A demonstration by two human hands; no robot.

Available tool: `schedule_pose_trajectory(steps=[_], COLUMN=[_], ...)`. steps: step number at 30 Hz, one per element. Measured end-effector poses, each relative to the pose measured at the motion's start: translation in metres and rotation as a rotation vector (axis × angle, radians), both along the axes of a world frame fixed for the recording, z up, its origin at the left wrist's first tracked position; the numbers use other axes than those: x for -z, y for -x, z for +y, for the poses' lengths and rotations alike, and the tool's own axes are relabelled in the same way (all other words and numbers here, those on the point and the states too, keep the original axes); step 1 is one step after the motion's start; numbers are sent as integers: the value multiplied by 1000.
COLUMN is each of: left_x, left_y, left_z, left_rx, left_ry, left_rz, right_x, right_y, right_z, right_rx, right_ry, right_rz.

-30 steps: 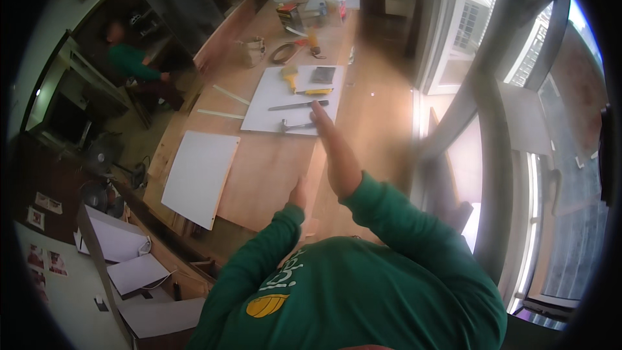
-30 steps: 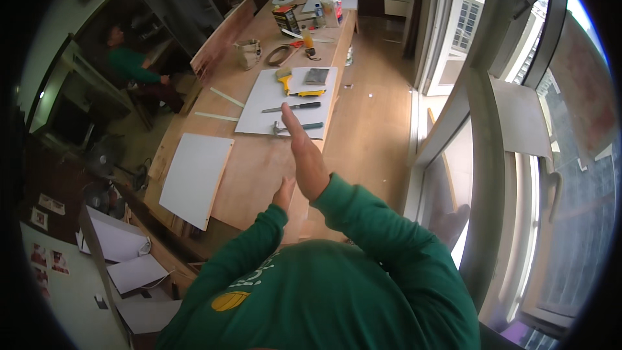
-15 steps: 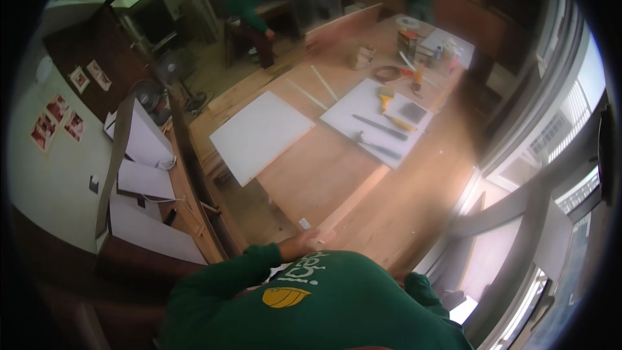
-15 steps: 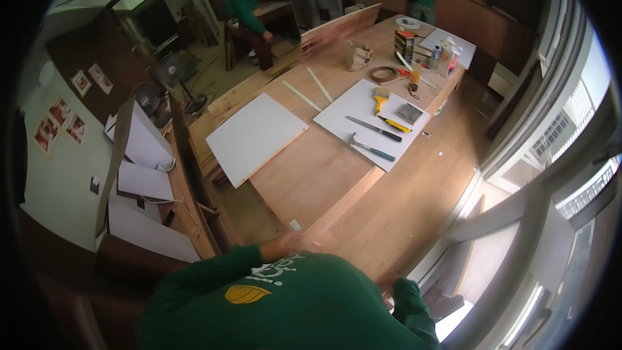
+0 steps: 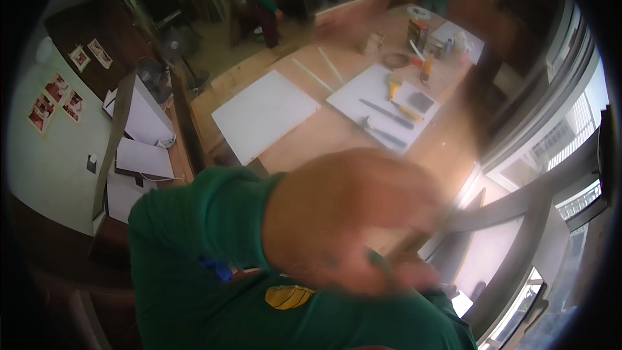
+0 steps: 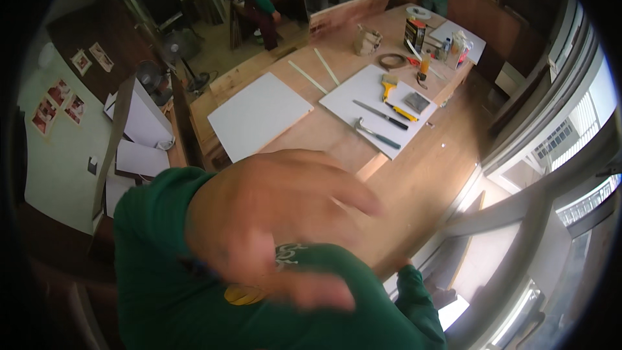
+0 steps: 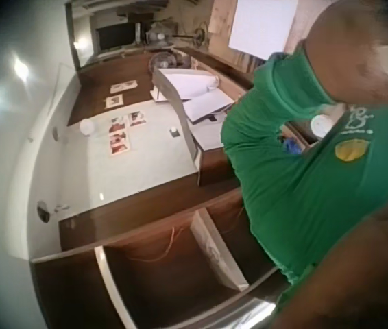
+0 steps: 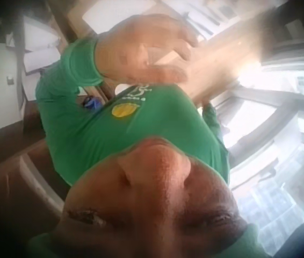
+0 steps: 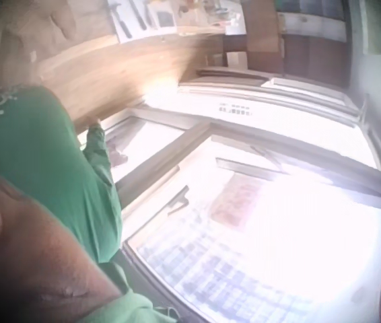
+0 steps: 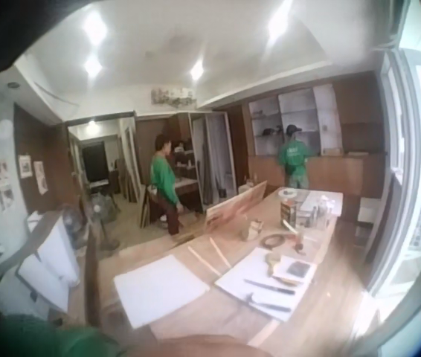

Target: The person cleans the edges of white panels with a tool, sands the edges with a sanding block, and then stacks the panels on a table.

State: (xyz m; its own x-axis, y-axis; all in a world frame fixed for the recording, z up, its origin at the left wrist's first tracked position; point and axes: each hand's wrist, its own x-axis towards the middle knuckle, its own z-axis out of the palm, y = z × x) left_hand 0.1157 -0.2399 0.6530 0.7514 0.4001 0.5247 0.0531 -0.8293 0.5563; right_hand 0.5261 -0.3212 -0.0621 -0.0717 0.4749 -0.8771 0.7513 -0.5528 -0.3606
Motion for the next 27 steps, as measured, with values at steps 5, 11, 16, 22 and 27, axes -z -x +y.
schedule_pose_trajectory(steps=[5, 11, 16, 22, 27], left_x=[-25, -23, -10, 118, 417], left_y=[-25, -24, 21, 98, 184], left_z=[-21, -24, -21, 16, 11], left_rx=[142, 166, 80, -901, -1384], left_ry=[-33, -13, 83, 568, 1031], left_rz=[71, 42, -37, -126, 193], right_x=[-23, -17, -18, -99, -50], right_y=[29, 15, -2, 59, 19], right_z=[13, -27, -51, -25, -31], right_rx=[-170, -136, -18, 254, -797], right_ry=[-117, -34, 74, 148, -436], right_rz=[-54, -102, -151, -246, -258])
